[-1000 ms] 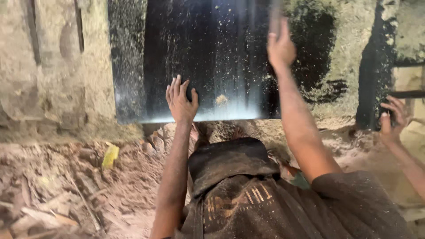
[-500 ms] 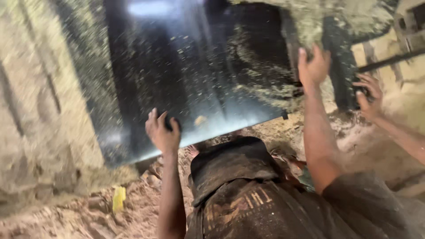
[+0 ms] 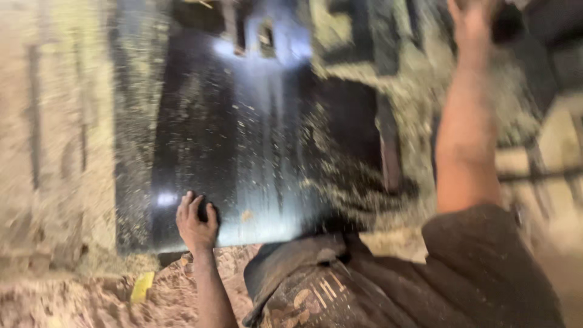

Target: The person lifts a large wooden log onto a machine table with the help of another person, clears sawdust from the surface using a scraper tool and by hand, and positions the wood for processing.

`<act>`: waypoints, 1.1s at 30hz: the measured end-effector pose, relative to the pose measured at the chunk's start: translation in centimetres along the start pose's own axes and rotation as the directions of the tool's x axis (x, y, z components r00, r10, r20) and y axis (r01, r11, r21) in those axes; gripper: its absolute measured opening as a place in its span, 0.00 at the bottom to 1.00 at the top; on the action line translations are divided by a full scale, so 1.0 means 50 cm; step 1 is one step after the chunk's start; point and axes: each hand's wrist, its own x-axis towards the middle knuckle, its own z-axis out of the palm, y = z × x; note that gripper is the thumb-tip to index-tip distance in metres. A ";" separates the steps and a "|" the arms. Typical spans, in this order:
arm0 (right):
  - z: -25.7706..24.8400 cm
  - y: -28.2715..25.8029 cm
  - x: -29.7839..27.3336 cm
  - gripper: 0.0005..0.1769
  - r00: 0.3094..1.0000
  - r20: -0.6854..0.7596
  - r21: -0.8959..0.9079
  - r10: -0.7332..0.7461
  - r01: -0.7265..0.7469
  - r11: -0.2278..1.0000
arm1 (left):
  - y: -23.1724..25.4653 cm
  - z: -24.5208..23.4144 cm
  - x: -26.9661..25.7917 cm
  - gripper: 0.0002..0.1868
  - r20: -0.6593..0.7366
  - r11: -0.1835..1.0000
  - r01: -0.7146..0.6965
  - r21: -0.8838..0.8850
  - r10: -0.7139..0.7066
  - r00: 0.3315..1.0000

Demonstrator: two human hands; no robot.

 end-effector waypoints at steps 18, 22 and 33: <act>-0.011 -0.102 -0.413 0.11 0.983 -0.145 -0.280 0.115 -0.152 0.948 | -0.028 -0.017 -0.001 0.15 -0.019 0.994 0.032 -0.107 -0.034 0.999; 0.093 -0.010 -0.609 0.20 0.996 0.084 -0.292 0.027 -0.002 0.956 | -0.037 -0.016 -0.001 0.15 -0.018 0.990 0.036 -0.133 -0.039 0.999; 0.393 0.409 -0.816 0.15 0.919 0.141 -0.564 0.368 -0.231 0.793 | -0.069 -0.017 -0.008 0.13 0.045 0.981 0.026 -0.191 -0.017 0.999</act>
